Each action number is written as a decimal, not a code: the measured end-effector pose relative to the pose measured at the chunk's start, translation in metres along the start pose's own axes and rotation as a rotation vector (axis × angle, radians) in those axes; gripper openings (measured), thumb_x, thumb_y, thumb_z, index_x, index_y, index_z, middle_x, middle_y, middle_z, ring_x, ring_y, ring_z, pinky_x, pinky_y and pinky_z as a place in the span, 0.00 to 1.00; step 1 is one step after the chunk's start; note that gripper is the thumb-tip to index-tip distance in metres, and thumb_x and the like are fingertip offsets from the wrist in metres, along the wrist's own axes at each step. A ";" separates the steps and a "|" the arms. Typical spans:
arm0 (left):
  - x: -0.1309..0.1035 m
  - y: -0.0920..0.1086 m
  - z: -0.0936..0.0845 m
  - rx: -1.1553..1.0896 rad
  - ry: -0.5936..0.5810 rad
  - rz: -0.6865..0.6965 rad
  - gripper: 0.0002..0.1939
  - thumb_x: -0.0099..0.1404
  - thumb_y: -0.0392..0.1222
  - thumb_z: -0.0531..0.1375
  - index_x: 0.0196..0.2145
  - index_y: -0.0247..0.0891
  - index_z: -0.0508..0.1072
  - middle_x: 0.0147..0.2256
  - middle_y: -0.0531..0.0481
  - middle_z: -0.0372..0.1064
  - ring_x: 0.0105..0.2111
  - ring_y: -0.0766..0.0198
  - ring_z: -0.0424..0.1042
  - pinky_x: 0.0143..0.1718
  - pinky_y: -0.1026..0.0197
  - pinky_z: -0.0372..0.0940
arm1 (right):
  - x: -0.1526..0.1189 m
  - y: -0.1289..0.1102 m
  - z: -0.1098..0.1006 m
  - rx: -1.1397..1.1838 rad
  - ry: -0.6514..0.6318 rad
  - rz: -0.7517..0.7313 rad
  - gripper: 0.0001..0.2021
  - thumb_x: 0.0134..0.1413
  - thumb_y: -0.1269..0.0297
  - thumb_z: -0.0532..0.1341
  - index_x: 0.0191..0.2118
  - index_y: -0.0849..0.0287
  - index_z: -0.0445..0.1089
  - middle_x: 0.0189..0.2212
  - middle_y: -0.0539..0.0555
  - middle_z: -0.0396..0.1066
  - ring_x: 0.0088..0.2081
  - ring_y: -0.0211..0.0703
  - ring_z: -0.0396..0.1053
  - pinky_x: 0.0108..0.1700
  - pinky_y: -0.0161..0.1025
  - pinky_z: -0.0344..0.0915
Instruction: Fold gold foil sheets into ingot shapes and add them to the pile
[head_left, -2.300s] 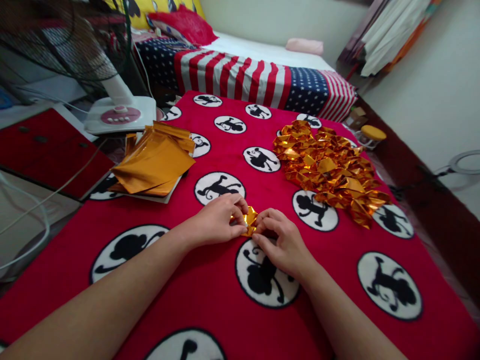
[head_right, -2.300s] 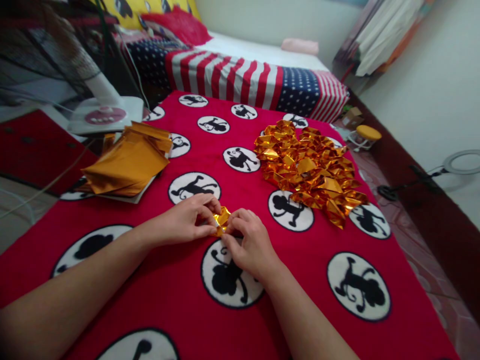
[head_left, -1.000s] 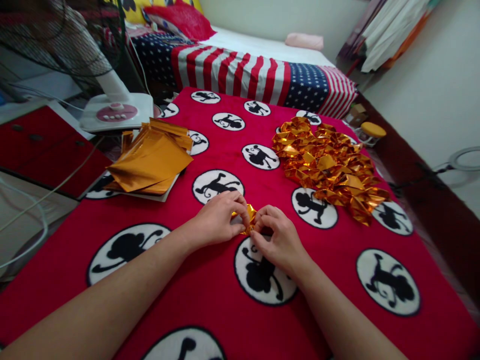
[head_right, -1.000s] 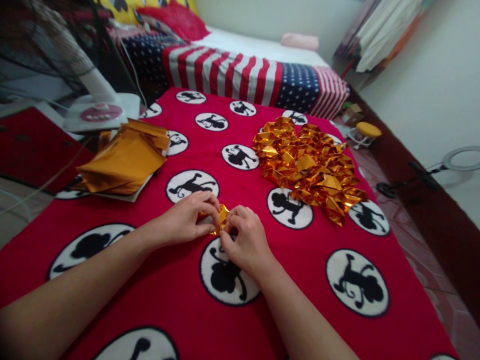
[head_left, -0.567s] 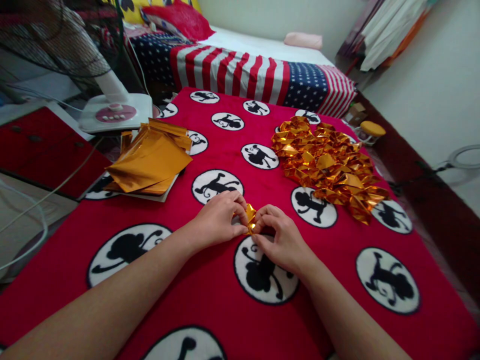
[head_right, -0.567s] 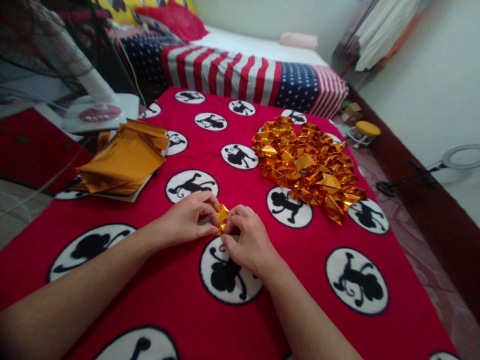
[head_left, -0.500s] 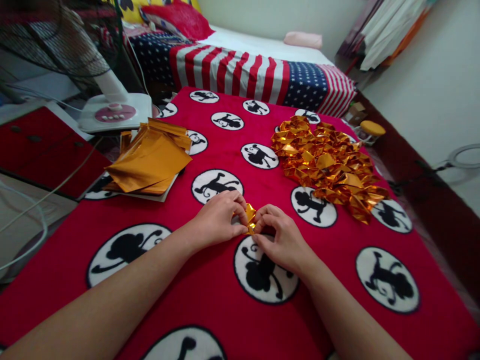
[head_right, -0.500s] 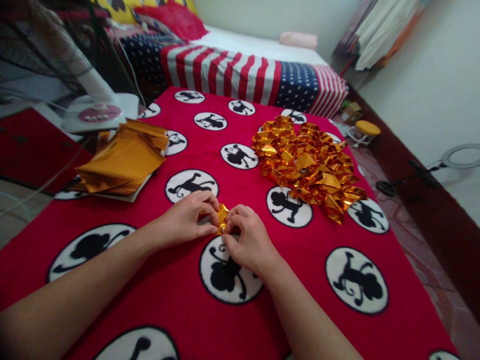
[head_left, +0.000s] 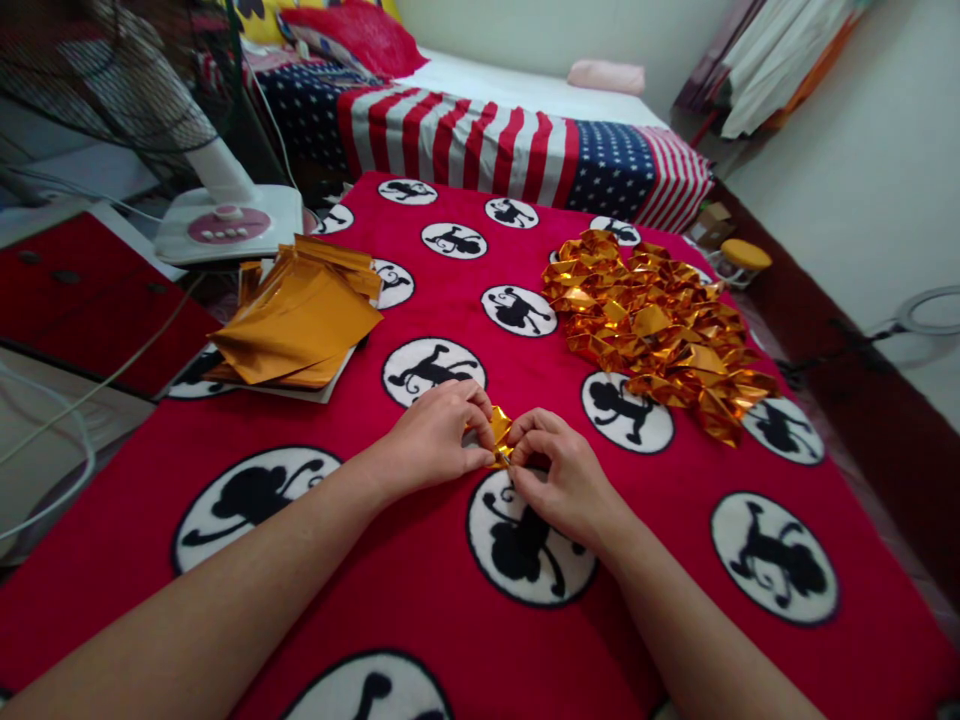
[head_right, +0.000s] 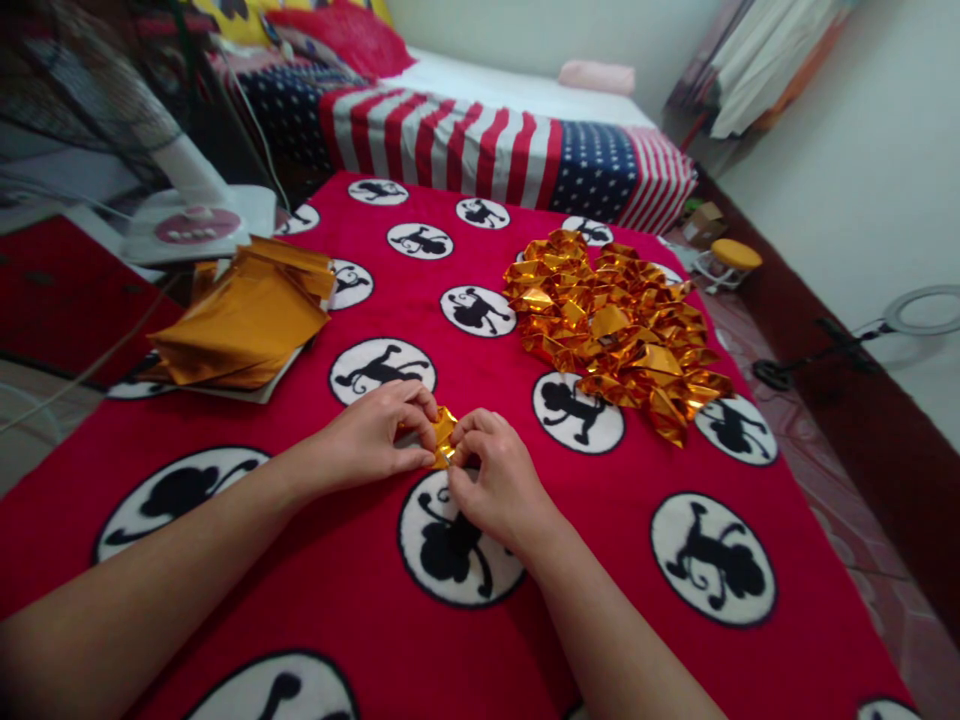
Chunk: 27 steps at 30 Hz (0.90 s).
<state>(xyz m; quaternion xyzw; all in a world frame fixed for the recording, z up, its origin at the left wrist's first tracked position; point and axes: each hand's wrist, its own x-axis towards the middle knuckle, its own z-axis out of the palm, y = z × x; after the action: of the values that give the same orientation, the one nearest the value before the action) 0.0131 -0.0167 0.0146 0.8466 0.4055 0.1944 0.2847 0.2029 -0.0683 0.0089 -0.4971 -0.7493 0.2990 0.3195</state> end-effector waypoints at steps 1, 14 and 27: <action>0.000 0.000 0.000 0.000 0.000 0.000 0.01 0.52 0.37 0.67 0.25 0.41 0.79 0.38 0.49 0.71 0.41 0.60 0.68 0.45 0.58 0.63 | 0.000 0.000 0.000 -0.004 -0.002 0.001 0.11 0.42 0.81 0.59 0.21 0.58 0.63 0.34 0.53 0.67 0.38 0.43 0.66 0.40 0.39 0.63; 0.000 -0.003 0.001 0.003 -0.012 0.005 0.01 0.53 0.37 0.67 0.26 0.41 0.79 0.38 0.49 0.71 0.41 0.60 0.68 0.46 0.57 0.62 | 0.001 -0.003 -0.007 0.028 0.002 -0.007 0.12 0.44 0.83 0.56 0.27 0.57 0.63 0.35 0.53 0.66 0.40 0.43 0.66 0.43 0.40 0.63; 0.000 0.000 0.002 0.010 -0.002 0.003 0.06 0.54 0.38 0.67 0.32 0.46 0.80 0.38 0.51 0.69 0.41 0.60 0.67 0.45 0.58 0.62 | 0.001 0.001 0.001 0.051 0.032 0.024 0.09 0.48 0.80 0.60 0.27 0.58 0.69 0.35 0.53 0.66 0.37 0.41 0.67 0.37 0.37 0.65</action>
<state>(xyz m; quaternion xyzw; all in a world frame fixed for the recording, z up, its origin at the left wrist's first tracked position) 0.0138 -0.0174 0.0127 0.8487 0.4050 0.1921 0.2807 0.2026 -0.0676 0.0082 -0.5023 -0.7303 0.3137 0.3405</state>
